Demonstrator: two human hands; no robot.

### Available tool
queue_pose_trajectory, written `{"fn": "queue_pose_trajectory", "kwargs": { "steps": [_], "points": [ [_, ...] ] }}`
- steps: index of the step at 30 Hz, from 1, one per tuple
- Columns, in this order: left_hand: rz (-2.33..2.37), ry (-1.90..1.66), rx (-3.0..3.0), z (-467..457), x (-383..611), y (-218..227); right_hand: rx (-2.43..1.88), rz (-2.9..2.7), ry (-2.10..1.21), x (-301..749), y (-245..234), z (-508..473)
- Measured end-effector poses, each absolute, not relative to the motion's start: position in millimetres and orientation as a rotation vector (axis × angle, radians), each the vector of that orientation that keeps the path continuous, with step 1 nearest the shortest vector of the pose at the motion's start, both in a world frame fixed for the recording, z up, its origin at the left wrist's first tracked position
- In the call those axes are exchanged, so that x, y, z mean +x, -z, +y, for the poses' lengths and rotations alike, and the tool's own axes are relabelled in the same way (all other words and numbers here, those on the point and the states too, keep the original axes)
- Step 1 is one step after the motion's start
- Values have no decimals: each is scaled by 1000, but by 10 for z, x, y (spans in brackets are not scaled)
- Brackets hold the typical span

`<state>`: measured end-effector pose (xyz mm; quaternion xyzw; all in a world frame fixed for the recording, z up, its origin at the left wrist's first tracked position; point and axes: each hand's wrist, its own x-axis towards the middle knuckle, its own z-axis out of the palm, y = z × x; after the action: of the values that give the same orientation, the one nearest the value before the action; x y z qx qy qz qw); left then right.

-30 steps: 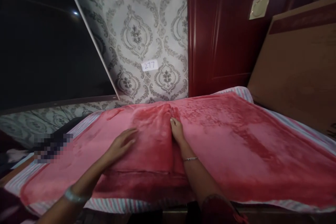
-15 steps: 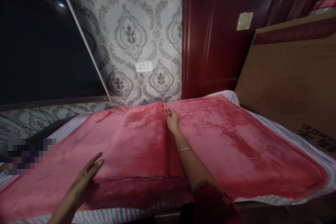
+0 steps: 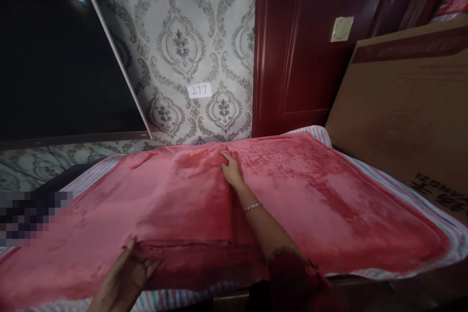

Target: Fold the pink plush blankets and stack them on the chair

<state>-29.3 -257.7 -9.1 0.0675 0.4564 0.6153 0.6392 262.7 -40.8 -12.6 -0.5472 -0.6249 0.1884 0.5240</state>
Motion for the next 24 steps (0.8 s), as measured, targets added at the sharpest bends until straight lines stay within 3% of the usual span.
{"fn": "queue_pose_trajectory", "kwargs": {
  "steps": [11, 17, 24],
  "points": [
    [1043, -1369, 337, -2593, -163, 123, -1699, -1338, -300, 2934, 508, -646],
    [977, -1498, 304, -2575, 158, -37, -1723, -1361, -497, 3079, 535, -713],
    [919, -1376, 292, -2593, 572, 45, -1583, -1361, -661, 2877, 363, -740]
  ]
}}
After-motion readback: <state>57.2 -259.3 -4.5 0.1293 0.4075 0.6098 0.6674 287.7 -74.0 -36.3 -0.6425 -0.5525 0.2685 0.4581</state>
